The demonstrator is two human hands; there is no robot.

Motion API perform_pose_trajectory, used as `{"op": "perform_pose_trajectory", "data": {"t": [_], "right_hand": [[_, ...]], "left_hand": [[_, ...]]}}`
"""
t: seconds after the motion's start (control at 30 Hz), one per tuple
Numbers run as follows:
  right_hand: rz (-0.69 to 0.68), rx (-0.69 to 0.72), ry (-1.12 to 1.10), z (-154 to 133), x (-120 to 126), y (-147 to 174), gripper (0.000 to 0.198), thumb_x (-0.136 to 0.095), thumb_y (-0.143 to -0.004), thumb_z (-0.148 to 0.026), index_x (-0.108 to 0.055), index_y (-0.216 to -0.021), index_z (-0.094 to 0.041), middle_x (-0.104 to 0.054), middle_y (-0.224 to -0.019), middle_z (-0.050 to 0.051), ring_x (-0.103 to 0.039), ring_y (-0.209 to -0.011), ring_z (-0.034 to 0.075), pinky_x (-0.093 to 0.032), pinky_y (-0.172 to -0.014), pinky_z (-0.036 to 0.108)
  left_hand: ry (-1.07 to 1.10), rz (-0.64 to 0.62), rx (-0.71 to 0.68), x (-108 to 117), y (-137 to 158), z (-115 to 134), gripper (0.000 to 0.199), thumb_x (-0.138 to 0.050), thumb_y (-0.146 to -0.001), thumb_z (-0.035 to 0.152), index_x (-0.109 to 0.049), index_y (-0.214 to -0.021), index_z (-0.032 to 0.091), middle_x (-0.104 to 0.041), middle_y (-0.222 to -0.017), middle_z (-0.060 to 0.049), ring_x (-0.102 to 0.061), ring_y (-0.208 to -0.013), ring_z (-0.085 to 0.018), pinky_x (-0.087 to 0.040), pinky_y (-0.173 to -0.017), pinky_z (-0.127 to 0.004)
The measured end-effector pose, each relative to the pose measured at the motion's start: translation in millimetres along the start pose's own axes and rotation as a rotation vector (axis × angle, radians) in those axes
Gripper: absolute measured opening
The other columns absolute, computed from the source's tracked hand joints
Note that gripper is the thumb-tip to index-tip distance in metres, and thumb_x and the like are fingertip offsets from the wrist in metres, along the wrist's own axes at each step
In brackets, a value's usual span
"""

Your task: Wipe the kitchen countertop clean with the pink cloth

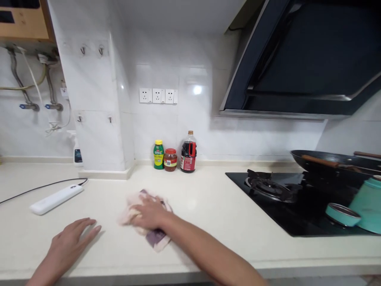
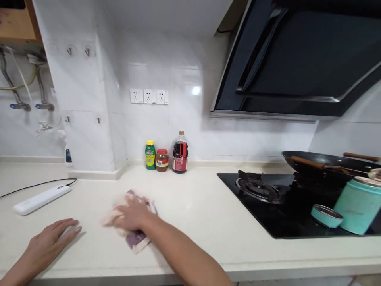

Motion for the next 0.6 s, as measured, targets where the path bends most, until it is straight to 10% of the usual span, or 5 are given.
{"op": "perform_pose_trajectory", "data": {"t": [0.2,0.37,0.6], "right_hand": [[-0.023,0.321,-0.047,-42,-20,55,0.061,-0.062,-0.090,-0.058,-0.051,-0.146,-0.036,-0.036,-0.161,0.006,-0.027,-0.148,0.031,-0.015,-0.120,0.061],[0.193,-0.072,0.009,50,24,123,0.045,-0.061,-0.084,-0.043,-0.064,-0.129,-0.039,-0.058,-0.142,-0.005,-0.049,-0.133,0.025,-0.033,-0.113,0.044],[0.466,-0.591,0.110,167,53,295,0.050,-0.042,-0.088,-0.042,-0.063,-0.131,-0.026,-0.061,-0.137,0.009,-0.056,-0.122,0.034,-0.042,-0.105,0.050]], "left_hand": [[0.027,0.006,-0.024,3,1,-2,0.057,-0.040,-0.088,0.064,-0.075,-0.114,0.027,-0.070,-0.133,-0.006,-0.062,-0.126,-0.030,-0.050,-0.105,-0.040],[0.016,-0.038,-0.030,9,5,5,0.060,-0.038,-0.089,0.064,-0.074,-0.118,0.025,-0.067,-0.137,-0.007,-0.059,-0.131,-0.030,-0.049,-0.106,-0.039],[0.013,-0.073,-0.011,13,5,10,0.059,-0.041,-0.089,0.062,-0.071,-0.122,0.024,-0.066,-0.139,-0.007,-0.057,-0.133,-0.030,-0.045,-0.111,-0.040]]}}
Point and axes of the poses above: each hand's wrist, its own y-axis away from the middle knuckle, its own x-axis out of the back of the hand, z = x × y, the point moved 3 cm from there along -y, towards the middle knuckle
